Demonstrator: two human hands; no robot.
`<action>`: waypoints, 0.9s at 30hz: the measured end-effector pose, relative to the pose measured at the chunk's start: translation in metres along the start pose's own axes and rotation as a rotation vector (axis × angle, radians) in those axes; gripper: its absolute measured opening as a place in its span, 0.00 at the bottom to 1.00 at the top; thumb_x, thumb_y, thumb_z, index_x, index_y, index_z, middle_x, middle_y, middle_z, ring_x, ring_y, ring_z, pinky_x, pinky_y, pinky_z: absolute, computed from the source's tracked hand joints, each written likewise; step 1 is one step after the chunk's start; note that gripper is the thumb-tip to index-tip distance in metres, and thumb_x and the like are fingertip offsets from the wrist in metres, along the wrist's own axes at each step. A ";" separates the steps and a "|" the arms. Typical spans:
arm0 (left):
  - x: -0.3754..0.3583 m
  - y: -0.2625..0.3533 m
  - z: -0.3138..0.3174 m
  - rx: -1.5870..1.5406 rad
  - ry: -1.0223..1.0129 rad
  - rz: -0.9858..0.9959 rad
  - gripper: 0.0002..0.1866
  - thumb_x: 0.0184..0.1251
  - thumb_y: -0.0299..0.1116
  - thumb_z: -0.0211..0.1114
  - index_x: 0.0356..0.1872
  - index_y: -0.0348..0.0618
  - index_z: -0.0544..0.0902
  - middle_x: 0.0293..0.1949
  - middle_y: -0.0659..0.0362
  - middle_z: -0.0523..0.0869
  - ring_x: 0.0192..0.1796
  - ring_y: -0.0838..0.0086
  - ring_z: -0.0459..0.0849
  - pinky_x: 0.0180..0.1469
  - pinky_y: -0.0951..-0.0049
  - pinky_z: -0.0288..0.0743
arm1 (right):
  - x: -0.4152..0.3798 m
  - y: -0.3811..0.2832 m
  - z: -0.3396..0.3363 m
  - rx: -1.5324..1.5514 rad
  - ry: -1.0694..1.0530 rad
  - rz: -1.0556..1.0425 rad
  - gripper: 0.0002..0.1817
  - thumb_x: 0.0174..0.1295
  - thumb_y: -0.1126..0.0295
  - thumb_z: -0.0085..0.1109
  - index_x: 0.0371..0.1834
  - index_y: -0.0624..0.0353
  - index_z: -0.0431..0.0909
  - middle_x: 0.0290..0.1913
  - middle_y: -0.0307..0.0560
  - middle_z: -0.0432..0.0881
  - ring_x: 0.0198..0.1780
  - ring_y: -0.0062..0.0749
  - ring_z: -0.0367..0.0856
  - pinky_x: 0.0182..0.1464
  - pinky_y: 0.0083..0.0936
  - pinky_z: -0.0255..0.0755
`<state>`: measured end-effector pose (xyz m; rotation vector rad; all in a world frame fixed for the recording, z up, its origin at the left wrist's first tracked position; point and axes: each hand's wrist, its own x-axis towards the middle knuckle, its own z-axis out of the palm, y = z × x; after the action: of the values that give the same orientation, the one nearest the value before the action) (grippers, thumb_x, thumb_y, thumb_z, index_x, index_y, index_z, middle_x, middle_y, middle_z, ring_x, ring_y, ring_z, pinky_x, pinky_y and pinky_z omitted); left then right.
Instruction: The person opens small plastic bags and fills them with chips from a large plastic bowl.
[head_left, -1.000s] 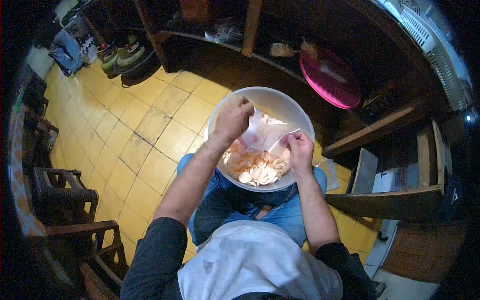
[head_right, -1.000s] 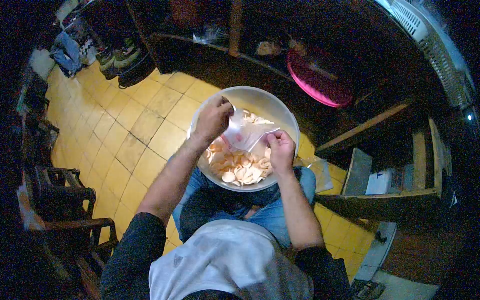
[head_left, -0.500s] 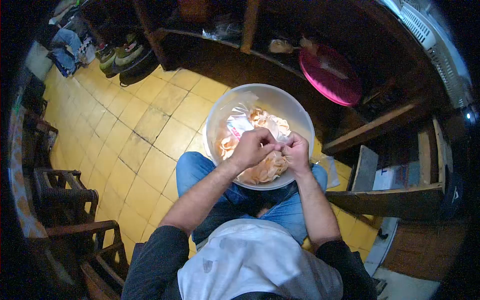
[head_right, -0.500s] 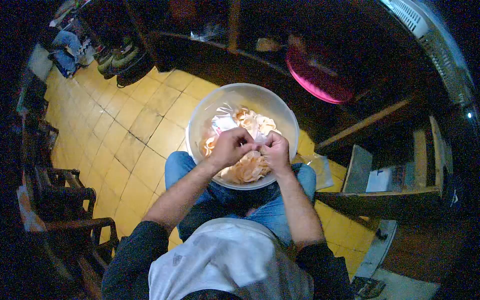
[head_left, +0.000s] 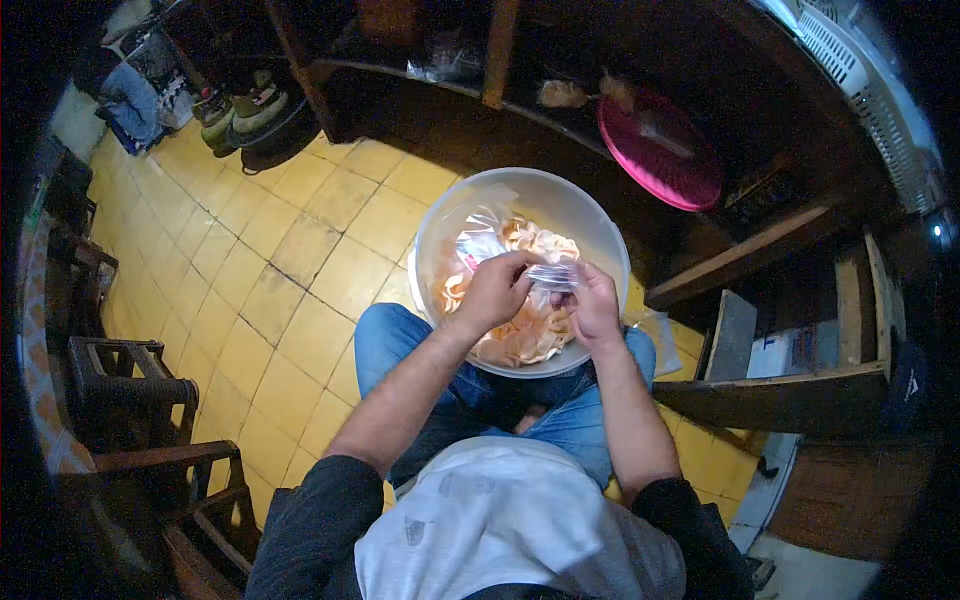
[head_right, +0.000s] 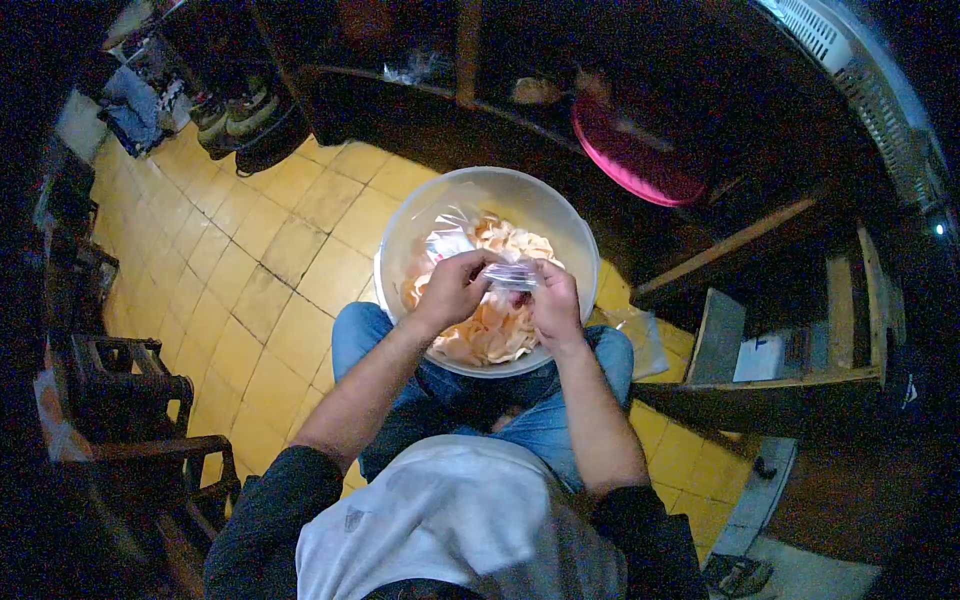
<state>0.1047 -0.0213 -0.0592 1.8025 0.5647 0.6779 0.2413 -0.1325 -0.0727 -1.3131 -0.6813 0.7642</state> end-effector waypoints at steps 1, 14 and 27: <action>0.003 -0.009 0.001 -0.099 -0.086 -0.065 0.10 0.65 0.26 0.60 0.46 0.40 0.80 0.29 0.54 0.83 0.31 0.70 0.83 0.34 0.70 0.76 | -0.006 -0.007 -0.002 0.219 -0.139 0.096 0.11 0.74 0.72 0.44 0.44 0.65 0.79 0.36 0.45 0.84 0.29 0.22 0.79 0.33 0.18 0.74; -0.002 0.009 -0.005 -0.077 0.197 0.120 0.09 0.59 0.22 0.66 0.37 0.41 0.76 0.27 0.65 0.74 0.30 0.85 0.72 0.31 0.80 0.68 | -0.014 -0.012 -0.002 -0.255 -0.534 0.058 0.11 0.58 0.70 0.68 0.39 0.56 0.74 0.37 0.35 0.81 0.34 0.15 0.76 0.36 0.16 0.71; -0.006 -0.008 -0.021 -1.170 -0.323 -0.269 0.08 0.63 0.23 0.67 0.39 0.41 0.75 0.34 0.63 0.81 0.37 0.80 0.79 0.40 0.79 0.74 | -0.014 -0.019 0.000 0.540 -0.393 0.407 0.15 0.65 0.66 0.61 0.50 0.65 0.76 0.43 0.44 0.83 0.40 0.27 0.82 0.46 0.23 0.78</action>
<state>0.0857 -0.0084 -0.0622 0.6862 0.1046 0.3676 0.2347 -0.1455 -0.0536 -0.8113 -0.4627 1.4507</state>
